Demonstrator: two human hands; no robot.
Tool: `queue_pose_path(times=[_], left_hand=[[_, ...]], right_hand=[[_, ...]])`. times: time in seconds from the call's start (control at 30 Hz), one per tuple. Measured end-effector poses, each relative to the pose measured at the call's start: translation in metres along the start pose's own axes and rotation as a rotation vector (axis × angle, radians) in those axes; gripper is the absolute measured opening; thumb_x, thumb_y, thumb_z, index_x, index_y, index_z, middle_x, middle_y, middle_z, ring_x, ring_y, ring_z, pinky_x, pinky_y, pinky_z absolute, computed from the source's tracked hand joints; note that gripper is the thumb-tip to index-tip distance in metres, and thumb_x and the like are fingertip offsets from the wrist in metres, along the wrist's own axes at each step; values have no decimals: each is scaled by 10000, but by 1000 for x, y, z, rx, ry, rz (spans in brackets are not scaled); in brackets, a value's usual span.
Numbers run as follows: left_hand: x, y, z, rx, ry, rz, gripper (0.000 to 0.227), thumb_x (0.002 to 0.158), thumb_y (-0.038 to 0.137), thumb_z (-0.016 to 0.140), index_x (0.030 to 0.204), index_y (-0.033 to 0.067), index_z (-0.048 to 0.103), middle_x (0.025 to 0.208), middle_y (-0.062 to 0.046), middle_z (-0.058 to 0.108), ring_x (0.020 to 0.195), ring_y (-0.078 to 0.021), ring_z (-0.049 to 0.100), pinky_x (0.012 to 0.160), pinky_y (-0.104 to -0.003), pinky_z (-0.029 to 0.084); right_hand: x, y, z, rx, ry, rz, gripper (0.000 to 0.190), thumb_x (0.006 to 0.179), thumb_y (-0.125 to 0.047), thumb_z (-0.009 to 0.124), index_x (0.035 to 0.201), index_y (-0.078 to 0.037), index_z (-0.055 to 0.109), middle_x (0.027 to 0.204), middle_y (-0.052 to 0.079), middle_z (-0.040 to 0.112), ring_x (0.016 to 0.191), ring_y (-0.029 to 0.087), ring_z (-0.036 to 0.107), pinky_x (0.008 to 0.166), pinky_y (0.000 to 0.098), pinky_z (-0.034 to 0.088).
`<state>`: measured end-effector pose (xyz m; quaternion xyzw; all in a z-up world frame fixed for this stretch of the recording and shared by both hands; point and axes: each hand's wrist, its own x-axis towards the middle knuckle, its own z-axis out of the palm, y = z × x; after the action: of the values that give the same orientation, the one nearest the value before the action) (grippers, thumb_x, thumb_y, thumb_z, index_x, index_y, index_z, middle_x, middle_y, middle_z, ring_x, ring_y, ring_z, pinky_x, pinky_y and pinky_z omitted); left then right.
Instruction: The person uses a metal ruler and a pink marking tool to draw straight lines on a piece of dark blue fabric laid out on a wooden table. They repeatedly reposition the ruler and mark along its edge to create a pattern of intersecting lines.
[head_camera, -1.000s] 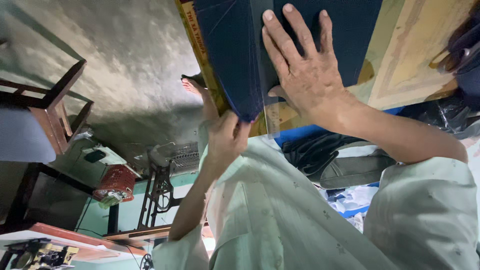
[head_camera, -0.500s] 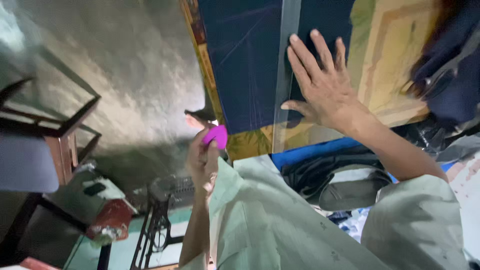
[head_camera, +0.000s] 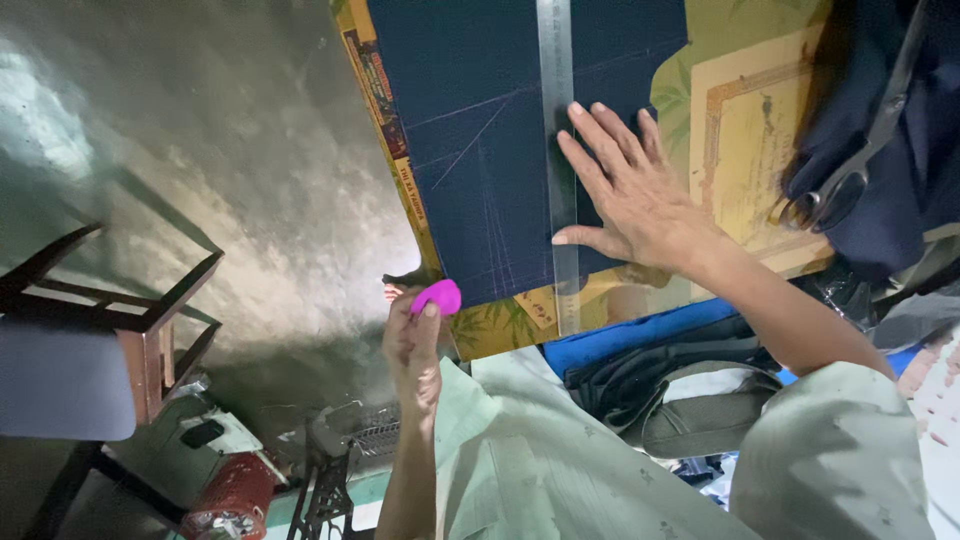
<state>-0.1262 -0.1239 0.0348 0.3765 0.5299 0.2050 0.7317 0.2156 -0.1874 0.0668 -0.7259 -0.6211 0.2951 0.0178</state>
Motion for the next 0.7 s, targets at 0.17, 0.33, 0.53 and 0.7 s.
queue_pose_path(times=[0.17,0.33,0.53,0.7], left_hand=[[12,17,35,128,-65,127,234,1048,206,649,1152,-2,625,1441,-144,475,1301,-208,521,1105,-383,482],[16,30,51,325,-24,142,230,1028,204,636,1115,-8,612,1537,-157,394,1407,-244,442,1160,-421,390],[21,26,48,350,-54,180,222,1030,205,625,1128,6,623,1531,-142,378,1420,-238,429,1188,-419,433],[21,21,43,395,-57,203,175,1029,156,631,1114,3,644,1543,-143,394,1392,-229,464,1162,-385,435]], right_hand=[[5,6,-1,-77,-11,-11,1156,792,-758,596,1567,48,305,1658,209,212,1533,388,203,1215,681,159],[6,5,0,-133,-72,25,1188,745,-780,605,1576,19,316,1675,150,224,1539,349,193,1220,658,152],[7,7,2,-85,-31,6,1210,734,-803,598,1586,5,310,1665,155,235,1533,356,181,1227,665,130],[6,5,0,-85,-42,10,1206,735,-783,610,1588,8,293,1673,150,228,1534,359,190,1223,670,136]])
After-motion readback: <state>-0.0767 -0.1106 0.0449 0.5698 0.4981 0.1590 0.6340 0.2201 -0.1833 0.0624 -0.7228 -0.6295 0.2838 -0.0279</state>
